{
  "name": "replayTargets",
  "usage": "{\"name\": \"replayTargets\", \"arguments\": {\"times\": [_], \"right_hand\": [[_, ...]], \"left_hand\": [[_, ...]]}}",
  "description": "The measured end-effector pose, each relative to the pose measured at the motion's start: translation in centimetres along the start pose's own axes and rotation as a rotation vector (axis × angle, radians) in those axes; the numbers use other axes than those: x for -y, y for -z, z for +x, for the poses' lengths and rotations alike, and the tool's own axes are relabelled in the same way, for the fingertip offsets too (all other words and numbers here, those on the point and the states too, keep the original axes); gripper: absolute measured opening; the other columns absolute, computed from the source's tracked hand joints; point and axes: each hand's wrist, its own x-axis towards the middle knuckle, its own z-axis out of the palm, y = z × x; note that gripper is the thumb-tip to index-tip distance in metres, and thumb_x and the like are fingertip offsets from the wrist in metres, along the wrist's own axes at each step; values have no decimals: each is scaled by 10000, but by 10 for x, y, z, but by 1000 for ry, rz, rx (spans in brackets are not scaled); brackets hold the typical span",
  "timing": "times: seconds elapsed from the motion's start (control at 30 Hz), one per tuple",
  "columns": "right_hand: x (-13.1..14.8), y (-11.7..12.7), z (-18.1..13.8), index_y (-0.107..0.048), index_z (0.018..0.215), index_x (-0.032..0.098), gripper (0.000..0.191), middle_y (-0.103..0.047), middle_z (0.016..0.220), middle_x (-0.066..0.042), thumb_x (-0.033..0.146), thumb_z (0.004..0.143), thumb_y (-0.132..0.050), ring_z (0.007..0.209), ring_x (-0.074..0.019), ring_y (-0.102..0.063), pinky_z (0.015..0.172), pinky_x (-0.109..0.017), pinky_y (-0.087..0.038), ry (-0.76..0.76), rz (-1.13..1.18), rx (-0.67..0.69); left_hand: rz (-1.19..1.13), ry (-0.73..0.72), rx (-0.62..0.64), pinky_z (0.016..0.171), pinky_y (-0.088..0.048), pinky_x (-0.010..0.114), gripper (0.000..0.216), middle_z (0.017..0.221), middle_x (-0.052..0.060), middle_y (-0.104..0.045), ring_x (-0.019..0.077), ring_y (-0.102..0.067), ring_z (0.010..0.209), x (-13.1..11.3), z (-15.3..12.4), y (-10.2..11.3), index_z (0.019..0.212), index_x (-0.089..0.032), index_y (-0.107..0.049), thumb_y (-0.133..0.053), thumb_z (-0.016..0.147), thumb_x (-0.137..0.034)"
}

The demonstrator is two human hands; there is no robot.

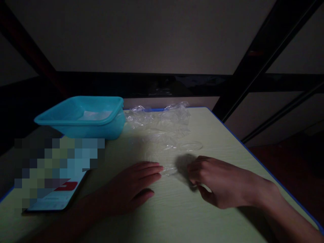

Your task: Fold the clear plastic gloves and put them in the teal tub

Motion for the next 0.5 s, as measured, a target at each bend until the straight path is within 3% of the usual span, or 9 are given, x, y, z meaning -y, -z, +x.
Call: {"name": "replayTargets", "arguments": {"times": [0.27,0.5], "right_hand": [[-13,6,1,-543,714,161,187,-581,677,-20,14,650,-448,618,-138,-513,574,-255,-365,-33,80,-80],[-24,3,10,-542,799,156,130,-558,628,17,86,789,-432,556,-101,-514,535,-219,-376,-75,404,-327]], "left_hand": [[27,-20,6,1025,-374,369,337,1306,88,-520,204,-454,1213,-1,-1,0,1197,-174,-500,-476,862,-204],[-23,5,29,1024,-373,374,270,1327,84,-496,208,-422,1239,-2,-2,2,1118,-182,-530,-474,854,-186]]}}
